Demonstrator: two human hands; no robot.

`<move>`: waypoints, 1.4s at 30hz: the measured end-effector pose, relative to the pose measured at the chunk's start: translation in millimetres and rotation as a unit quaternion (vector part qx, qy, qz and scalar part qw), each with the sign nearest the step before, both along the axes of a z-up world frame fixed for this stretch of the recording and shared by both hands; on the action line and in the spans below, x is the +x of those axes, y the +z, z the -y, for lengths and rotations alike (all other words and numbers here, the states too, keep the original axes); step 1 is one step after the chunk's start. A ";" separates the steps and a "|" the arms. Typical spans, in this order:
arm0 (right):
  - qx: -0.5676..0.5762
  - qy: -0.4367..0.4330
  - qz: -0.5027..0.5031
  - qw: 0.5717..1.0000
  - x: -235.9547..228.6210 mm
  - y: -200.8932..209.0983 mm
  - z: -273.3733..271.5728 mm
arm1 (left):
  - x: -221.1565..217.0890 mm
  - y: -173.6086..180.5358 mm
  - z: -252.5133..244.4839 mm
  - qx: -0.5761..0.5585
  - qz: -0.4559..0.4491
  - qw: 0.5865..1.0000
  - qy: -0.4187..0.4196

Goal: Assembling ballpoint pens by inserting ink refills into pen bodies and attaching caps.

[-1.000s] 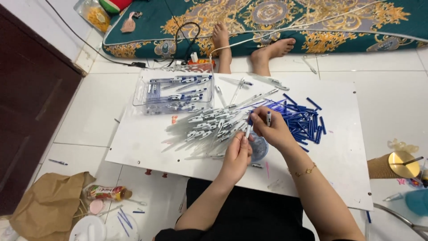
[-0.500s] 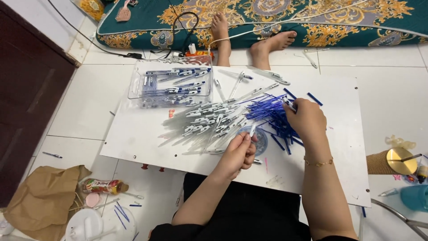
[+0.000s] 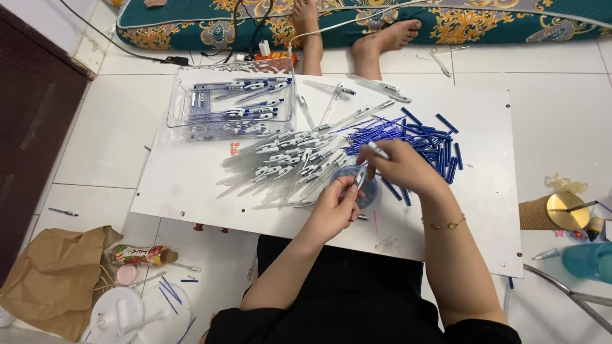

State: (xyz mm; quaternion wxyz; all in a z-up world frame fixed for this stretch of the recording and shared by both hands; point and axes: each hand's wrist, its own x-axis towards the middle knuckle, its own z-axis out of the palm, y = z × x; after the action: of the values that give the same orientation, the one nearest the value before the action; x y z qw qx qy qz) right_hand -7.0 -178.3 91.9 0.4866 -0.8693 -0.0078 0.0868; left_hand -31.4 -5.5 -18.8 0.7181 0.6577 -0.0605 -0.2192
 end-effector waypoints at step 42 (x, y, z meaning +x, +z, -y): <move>0.003 0.051 -0.040 0.998 11.2 -15.9 60.3 | 30.8 111.2 -41.6 0.534 0.224 0.801 -0.151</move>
State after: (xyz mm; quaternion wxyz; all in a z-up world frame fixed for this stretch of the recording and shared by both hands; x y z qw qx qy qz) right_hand 4.3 -238.6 75.9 0.4841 -0.8621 -0.0332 0.1462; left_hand -0.7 36.1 92.5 0.1772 0.9503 -0.1922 -0.1691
